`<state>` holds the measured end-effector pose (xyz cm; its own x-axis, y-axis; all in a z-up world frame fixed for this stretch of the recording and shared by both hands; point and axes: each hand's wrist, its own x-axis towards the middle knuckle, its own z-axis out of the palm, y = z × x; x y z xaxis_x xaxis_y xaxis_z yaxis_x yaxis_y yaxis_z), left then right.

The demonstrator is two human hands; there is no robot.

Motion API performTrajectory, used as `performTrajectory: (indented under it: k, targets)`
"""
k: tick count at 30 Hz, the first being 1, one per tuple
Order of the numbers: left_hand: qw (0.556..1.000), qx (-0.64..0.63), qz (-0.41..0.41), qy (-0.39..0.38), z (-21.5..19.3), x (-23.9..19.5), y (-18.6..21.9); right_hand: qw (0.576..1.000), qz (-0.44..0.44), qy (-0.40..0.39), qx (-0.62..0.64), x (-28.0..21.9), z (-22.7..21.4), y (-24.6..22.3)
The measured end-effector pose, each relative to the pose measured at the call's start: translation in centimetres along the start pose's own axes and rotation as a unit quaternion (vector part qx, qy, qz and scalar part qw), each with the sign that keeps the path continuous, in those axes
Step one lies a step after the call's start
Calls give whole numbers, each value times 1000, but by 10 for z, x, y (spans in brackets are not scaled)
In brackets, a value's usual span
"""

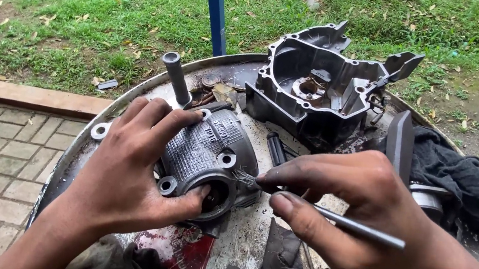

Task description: The person cleans a disassembled engine casing using a small metal file and a wire brush. They scrape and scrub the exterior surfaces and crevices of the part while holding it over a metal tray containing other engine components.

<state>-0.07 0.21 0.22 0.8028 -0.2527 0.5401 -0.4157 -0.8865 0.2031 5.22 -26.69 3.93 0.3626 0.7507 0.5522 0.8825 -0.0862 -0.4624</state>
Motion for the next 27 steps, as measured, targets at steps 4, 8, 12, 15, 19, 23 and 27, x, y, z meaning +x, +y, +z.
performTrajectory:
  k: [4,8,12,15,19,23,27]
  targets:
    - [1000,0,2,-4,0,-2,-3,999,11,-25,-22,-7,8,2]
    - [1000,4,4,-15,2,-4,-6,996,49,-45,-56,-7,2,9]
    - [1000,11,2,-15,2,-5,-4,998,24,-43,-25,-10,1,20]
    - [1000,7,9,-7,2,-5,-4,981,43,-181,44,-19,17,22]
    - [1000,-2,11,-5,0,-5,-4,984,-20,-164,-72,-16,19,10]
    - [1000,0,11,-6,0,-4,-4,987,-73,-83,-119,-18,25,11]
    - [1000,5,3,-14,-2,-6,-4,971,-26,-164,-171,-24,25,8]
